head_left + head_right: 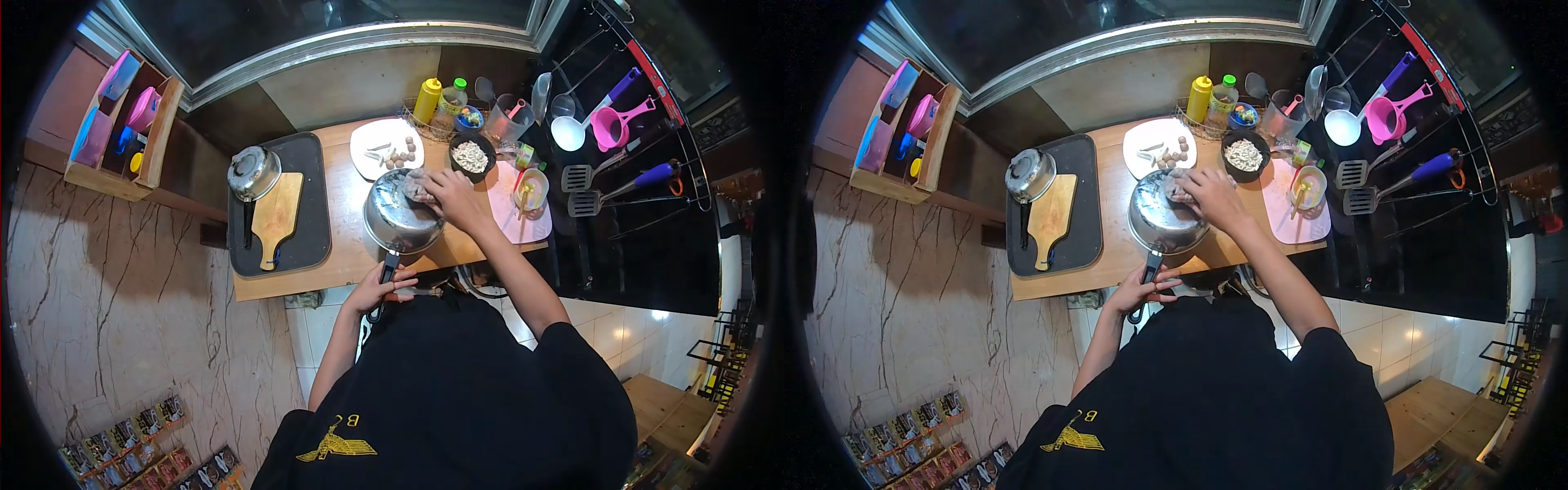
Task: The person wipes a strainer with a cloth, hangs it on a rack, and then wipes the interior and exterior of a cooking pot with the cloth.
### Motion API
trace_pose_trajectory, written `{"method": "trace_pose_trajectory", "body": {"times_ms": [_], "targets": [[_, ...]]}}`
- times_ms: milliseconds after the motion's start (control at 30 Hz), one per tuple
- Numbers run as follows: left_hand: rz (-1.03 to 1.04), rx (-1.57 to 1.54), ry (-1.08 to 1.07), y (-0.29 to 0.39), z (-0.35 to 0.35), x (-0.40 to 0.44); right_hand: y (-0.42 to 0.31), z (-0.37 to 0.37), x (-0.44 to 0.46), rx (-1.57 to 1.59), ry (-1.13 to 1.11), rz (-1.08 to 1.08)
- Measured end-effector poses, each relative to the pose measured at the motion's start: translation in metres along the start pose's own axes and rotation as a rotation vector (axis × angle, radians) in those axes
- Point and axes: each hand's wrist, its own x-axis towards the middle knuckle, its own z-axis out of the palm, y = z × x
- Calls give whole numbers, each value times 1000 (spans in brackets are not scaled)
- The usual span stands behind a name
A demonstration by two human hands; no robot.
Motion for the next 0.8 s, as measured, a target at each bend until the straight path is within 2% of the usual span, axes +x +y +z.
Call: {"method": "trace_pose_trajectory", "body": {"times_ms": [100,167,367,633,700,733,800], "targets": [[-37,-15,12,1,-2,0,-16,0,-8,39,-40,-46],[-8,-25,-4,-2,-7,1,-23,2,-11,83,-7,-185],[-4,-3,-10,0,-4,1,-8,1,-5,106,-12,-135],[21,-4,28,-5,-10,-7,48,51,-22,122,186,160],[41,-18,31,-11,-14,-9,59,81,-37,218,215,497],[74,-27,52,-14,-18,-9,60,91,-44,229,142,572],[122,-37,86,-17,-23,-11,51,109,-58,168,85,586]]}}
